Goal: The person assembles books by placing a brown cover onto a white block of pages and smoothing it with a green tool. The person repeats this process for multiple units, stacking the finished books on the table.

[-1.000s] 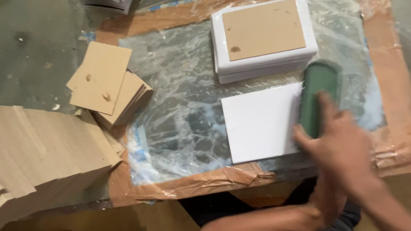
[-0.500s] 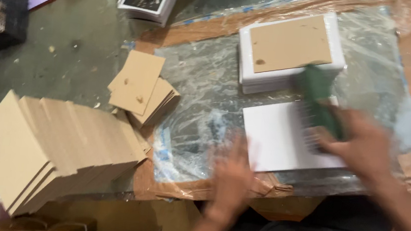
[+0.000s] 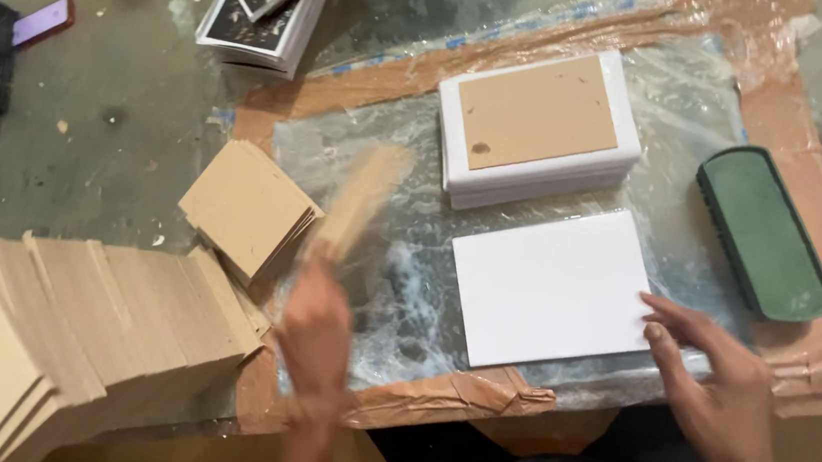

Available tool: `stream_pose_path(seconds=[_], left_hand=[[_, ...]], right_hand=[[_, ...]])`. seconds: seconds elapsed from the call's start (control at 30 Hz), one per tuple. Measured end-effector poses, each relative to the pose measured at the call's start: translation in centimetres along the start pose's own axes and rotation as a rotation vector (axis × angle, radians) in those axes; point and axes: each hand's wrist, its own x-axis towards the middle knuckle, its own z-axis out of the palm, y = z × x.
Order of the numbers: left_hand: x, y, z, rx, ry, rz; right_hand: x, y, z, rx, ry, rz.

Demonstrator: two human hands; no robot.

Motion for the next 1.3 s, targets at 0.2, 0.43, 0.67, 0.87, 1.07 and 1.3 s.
stream_pose_path(seconds=[0.2,0.43,0.67,0.87,1.07,1.3], left_hand=[[-4.5,10.1,2.9,-0.389,0.0,0.552],[-5.8,11.1,4.7,-0.448,-0.283,0.471],[-5.4,11.0,4.0,-0.523,-0.422,0.435],[-5.4,10.9,4.2,-0.532,-0.458,0.439],[-5.6,10.9,4.4,-0.548,-0.466,0.404],[-5.9,11.0,4.1,-0.539,-0.423,0.427]], right_hand=[[2.5,2.9,2.2,0.77,-0.206,0.519],[4.1,0.7,3.0,-0.172,-0.223,0.375],[4.3,0.1,3.3,-0.205,-0.213,0.252],[4.2,1.5,3.5,-0.189,-0.16,0.085],[4.0,2.2,3.6,-0.342,-0.183,-0.058],[4.2,3.1,3.6,-0.384,-0.217,-0.073]])
